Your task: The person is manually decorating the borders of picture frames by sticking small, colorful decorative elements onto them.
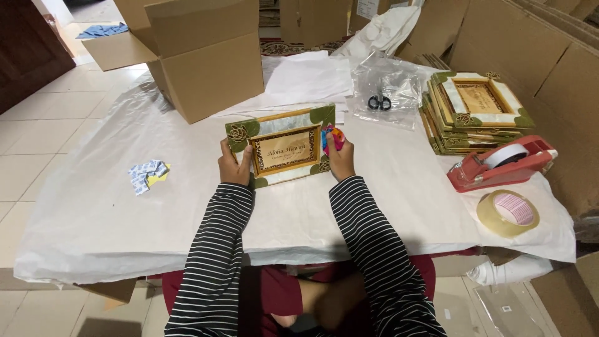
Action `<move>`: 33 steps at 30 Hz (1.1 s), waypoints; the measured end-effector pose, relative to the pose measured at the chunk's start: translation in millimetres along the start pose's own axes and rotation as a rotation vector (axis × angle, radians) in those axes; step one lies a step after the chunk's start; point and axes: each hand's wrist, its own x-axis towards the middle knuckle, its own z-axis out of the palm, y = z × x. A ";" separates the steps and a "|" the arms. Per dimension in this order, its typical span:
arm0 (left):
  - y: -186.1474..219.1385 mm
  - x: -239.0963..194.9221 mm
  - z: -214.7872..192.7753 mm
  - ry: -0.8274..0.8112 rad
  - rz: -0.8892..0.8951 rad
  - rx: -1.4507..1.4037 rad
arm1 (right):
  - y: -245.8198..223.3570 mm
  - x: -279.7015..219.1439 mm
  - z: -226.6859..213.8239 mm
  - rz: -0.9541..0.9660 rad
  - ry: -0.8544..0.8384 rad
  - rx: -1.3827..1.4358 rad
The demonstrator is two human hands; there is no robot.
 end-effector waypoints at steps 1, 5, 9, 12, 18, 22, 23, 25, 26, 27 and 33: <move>-0.6 -0.8 -0.4 0.002 0.001 0.000 | -16.4 -1.0 -0.9 -0.002 -0.001 0.000; -1.2 -4.2 -0.7 -0.014 -0.011 0.053 | -43.5 -2.3 -5.9 -0.076 -0.001 -0.041; -8.1 -4.0 -0.1 -0.007 0.003 0.095 | -2.6 -2.9 -5.4 -0.113 -0.007 -0.072; -8.7 -4.2 0.5 0.005 -0.004 0.104 | -18.1 -2.7 -5.3 -0.093 -0.005 -0.089; -14.3 -5.2 1.0 -0.003 -0.004 0.125 | -37.3 -5.1 -7.2 -0.093 -0.019 -0.076; -13.4 -3.9 0.5 -0.001 0.001 0.127 | -25.0 0.0 -7.3 -0.134 -0.018 -0.120; -14.1 -3.2 0.5 0.002 0.005 0.130 | -29.4 -0.1 -6.5 -0.141 -0.004 -0.119; -13.5 -3.8 1.0 0.001 0.001 0.132 | -34.9 -2.1 -7.3 -0.141 0.008 -0.123; -11.9 -4.2 0.6 -0.001 0.009 0.126 | -36.8 -2.5 -7.9 -0.137 0.016 -0.108; -10.0 -4.8 -0.3 -0.002 0.017 0.121 | -39.2 -3.4 -8.5 -0.134 0.024 -0.094; -17.7 -8.6 -0.1 -0.019 0.004 0.116 | -35.8 -6.4 -11.6 -0.139 0.076 -0.108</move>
